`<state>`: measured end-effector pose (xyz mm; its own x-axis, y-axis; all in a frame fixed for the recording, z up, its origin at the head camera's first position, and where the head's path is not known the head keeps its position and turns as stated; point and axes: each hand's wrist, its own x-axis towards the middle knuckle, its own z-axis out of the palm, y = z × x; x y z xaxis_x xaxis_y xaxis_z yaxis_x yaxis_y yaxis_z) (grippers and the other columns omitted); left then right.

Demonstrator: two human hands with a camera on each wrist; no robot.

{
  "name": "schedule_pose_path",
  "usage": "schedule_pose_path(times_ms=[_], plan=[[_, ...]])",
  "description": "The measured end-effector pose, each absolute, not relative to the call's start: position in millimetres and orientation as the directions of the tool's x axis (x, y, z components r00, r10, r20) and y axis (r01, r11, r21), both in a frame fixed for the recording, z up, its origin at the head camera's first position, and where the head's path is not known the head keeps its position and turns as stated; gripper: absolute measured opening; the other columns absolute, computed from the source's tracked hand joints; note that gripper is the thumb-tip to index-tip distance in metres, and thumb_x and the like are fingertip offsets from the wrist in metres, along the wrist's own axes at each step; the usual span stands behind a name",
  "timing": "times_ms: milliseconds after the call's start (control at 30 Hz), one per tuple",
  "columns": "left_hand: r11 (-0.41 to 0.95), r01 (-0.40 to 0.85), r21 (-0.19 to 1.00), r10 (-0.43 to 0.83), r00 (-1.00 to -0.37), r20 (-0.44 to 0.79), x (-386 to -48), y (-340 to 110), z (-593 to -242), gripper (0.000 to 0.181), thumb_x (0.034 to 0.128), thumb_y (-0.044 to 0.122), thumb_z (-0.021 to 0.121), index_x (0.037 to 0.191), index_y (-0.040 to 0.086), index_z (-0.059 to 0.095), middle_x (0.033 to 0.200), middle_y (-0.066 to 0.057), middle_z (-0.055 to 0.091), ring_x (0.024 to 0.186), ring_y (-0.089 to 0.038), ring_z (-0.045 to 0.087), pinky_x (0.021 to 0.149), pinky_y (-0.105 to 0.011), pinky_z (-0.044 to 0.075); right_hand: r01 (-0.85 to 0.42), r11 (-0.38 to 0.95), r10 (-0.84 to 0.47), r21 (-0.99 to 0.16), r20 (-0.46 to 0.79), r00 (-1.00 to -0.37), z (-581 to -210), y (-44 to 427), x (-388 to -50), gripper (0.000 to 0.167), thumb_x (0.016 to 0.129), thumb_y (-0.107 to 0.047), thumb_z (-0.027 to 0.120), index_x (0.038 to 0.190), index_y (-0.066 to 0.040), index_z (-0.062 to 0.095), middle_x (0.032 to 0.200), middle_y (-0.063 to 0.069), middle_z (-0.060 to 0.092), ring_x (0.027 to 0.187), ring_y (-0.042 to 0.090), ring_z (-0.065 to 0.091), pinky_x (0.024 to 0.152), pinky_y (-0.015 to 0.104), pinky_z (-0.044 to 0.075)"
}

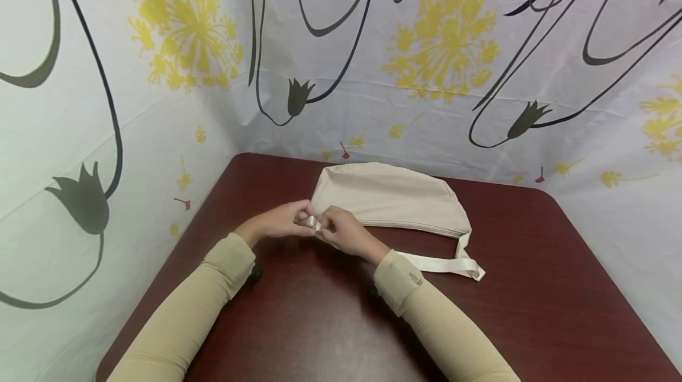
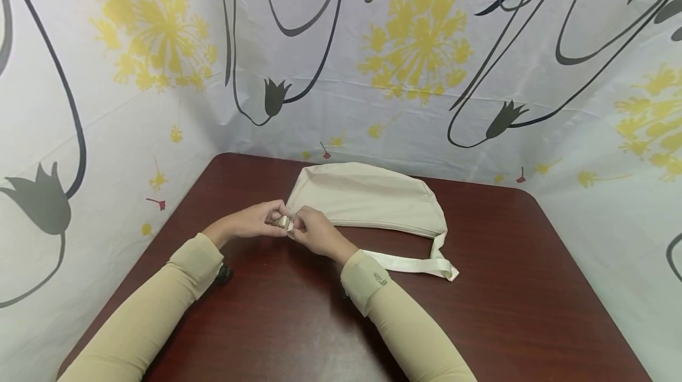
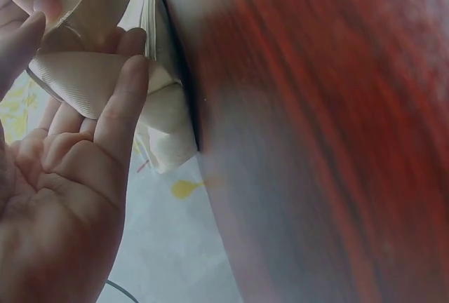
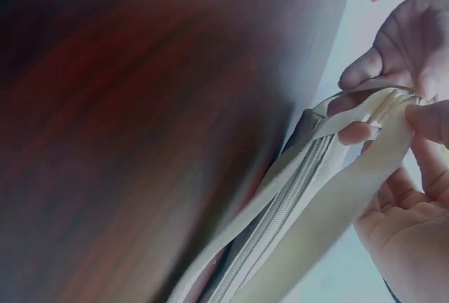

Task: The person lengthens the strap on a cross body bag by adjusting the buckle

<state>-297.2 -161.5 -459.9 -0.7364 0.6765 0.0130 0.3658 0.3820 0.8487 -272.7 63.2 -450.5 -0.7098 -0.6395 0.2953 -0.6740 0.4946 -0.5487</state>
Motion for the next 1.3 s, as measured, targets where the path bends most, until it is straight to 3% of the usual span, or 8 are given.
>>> schedule_pose_path(times_ms=[333, 567, 767, 1000, 1300], plan=[[0.359, 0.361, 0.861, 0.668, -0.744, 0.033, -299.2, -161.4, -461.3, 0.030, 0.0927, 0.012, 0.075, 0.114, 0.003, 0.056, 0.100, -0.004, 0.075, 0.098, -0.017, 0.070, 0.090, -0.032, 0.049, -0.633, 0.547, -0.647, -0.548, 0.203, -0.735, -447.2, 66.6, -270.5, 0.010, 0.090, -0.004, 0.071, 0.087, -0.008, 0.062, 0.092, 0.003, 0.058, 0.083, 0.014, 0.055, 0.077, 0.027, 0.047], [0.335, 0.352, 0.874, 0.657, -0.752, 0.051, -297.7, -163.9, -461.3, 0.032, 0.0945, 0.014, 0.073, 0.116, -0.001, 0.055, 0.103, -0.010, 0.075, 0.099, -0.018, 0.070, 0.088, -0.030, 0.049, -0.641, 0.600, -0.684, -0.479, 0.109, -0.722, -446.9, 73.0, -270.2, 0.019, 0.087, -0.010, 0.079, 0.091, -0.007, 0.061, 0.095, 0.005, 0.059, 0.089, 0.018, 0.054, 0.084, 0.035, 0.047], [0.313, 0.339, 0.887, 0.667, -0.744, 0.049, -298.9, -163.9, -462.9, 0.032, 0.0946, 0.013, 0.072, 0.116, -0.001, 0.054, 0.104, -0.010, 0.075, 0.098, -0.017, 0.069, 0.088, -0.029, 0.049, -0.641, 0.592, -0.676, -0.489, 0.132, -0.725, -448.9, 75.2, -269.7, 0.014, 0.089, -0.008, 0.078, 0.090, -0.007, 0.063, 0.097, 0.004, 0.061, 0.092, 0.019, 0.058, 0.089, 0.038, 0.049], [0.274, 0.267, 0.924, 0.679, -0.734, 0.011, -298.2, -163.7, -462.9, 0.034, 0.0938, 0.009, 0.072, 0.118, -0.001, 0.051, 0.105, -0.011, 0.073, 0.095, -0.017, 0.068, 0.083, -0.027, 0.051, -0.640, 0.557, -0.664, -0.529, 0.179, -0.726, -450.8, 73.1, -270.3, 0.008, 0.089, -0.002, 0.073, 0.089, -0.005, 0.065, 0.103, 0.010, 0.063, 0.098, 0.024, 0.063, 0.088, 0.034, 0.050], [0.260, 0.229, 0.938, 0.679, -0.734, -0.009, -298.3, -167.3, -463.1, 0.036, 0.0968, 0.011, 0.070, 0.120, -0.001, 0.046, 0.113, -0.016, 0.072, 0.100, -0.019, 0.067, 0.085, -0.028, 0.050, -0.581, 0.540, -0.607, -0.609, 0.196, -0.770, -453.3, 73.8, -272.9, 0.010, 0.088, 0.000, 0.069, 0.085, -0.008, 0.063, 0.098, 0.003, 0.061, 0.090, 0.015, 0.061, 0.083, 0.028, 0.051]])
